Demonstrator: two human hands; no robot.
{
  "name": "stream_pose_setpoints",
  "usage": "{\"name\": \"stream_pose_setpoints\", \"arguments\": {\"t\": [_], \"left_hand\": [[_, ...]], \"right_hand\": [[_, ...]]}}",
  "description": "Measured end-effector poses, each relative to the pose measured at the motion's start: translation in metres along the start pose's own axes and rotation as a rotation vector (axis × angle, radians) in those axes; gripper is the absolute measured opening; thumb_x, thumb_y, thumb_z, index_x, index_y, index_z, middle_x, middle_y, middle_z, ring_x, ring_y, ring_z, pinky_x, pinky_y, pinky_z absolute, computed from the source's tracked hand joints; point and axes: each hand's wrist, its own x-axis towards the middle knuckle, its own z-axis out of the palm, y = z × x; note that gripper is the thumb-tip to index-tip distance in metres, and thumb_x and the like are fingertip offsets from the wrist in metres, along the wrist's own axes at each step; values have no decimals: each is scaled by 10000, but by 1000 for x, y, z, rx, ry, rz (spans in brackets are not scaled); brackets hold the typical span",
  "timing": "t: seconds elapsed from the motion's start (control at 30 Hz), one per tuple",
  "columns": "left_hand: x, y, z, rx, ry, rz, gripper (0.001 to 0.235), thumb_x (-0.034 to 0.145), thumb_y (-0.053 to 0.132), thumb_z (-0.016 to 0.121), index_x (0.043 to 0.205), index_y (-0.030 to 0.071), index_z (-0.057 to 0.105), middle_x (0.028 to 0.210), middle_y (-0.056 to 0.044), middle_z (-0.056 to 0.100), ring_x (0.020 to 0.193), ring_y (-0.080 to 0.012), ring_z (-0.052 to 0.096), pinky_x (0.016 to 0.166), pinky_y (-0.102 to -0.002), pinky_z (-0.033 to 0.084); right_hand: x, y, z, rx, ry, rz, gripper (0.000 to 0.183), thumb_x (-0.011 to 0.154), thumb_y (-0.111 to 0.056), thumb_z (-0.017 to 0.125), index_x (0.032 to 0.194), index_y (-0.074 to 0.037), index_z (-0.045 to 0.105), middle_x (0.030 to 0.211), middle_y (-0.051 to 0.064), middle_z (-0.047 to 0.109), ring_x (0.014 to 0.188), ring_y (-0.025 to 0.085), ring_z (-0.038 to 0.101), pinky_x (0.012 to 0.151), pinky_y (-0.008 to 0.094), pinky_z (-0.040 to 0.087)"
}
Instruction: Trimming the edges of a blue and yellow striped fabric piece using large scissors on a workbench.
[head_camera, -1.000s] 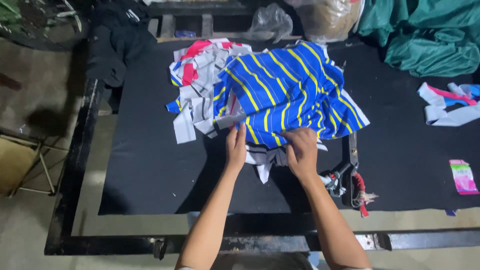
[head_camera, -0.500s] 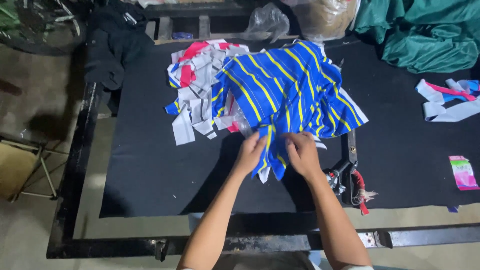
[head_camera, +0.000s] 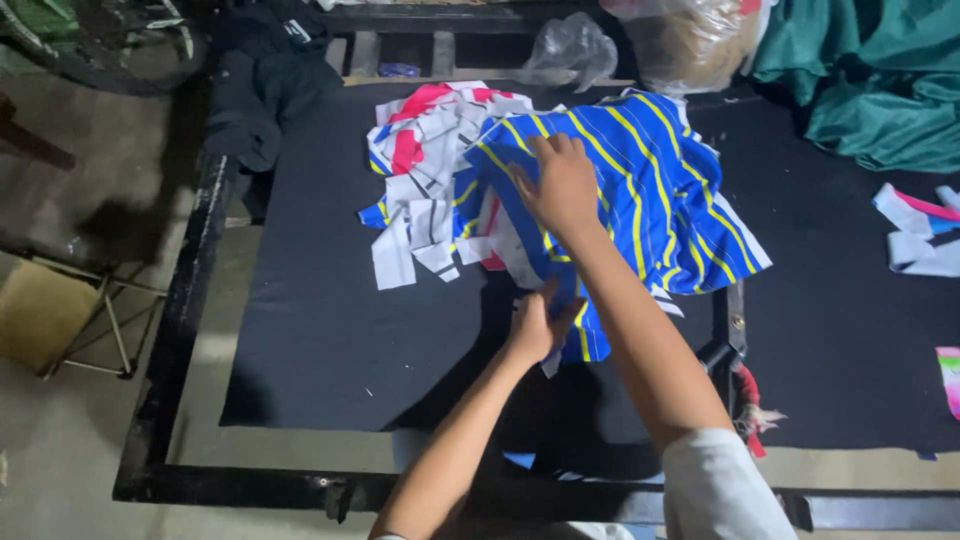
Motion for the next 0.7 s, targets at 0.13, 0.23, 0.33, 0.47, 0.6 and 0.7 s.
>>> {"name": "stream_pose_setpoints", "arguments": {"t": [0.13,0.23,0.33,0.47,0.6,0.7], "left_hand": [[6,8,3,35,-6,45,625,946,566,608,1284,40,597,859,-294,705,916,-491,699,706,-612,545],[11,12,-4,-87,-15,-53,549,954,476,654,1300,49,632,811,-160,737,814,-362,746,626,-471,558],[20,-1,-12,-183,-54,-97,525,929,473,546,1337,143,583,1127,-97,726,994,-254,699,798,-411,511],[27,-8,-18,-335,134,35,420,982,383,592,1285,92,616,1123,-102,725,1027,-239,693,879,-394,518],[27,0,-25,-318,166,-118,307,977,336,618,1118,64,634,965,-101,694,894,-186,626,772,-392,492],[22,2,-19,-465,241,-40,279,955,299,660,1099,61,648,1056,-126,746,997,-219,703,860,-380,545]], "right_hand": [[42,33,85,-141,-288,202,281,845,-458,736,974,-214,787,982,92,694,989,367,684,820,527,559],[72,37,96,-198,-319,298,159,821,-277,649,818,-248,805,773,98,729,805,392,742,660,519,561],[97,0,51,-86,95,225,177,1008,-222,575,970,-82,676,908,176,707,762,431,693,600,543,547],[115,-21,49,244,364,32,150,1009,-111,541,910,-87,650,893,128,666,774,360,657,650,466,489],[98,-11,71,225,-140,95,354,975,-279,643,1230,-34,659,1236,260,619,1035,460,633,868,531,510],[62,-28,14,235,-93,276,370,1012,-220,659,1354,-80,642,1452,176,562,1337,375,519,1088,508,436]]}}
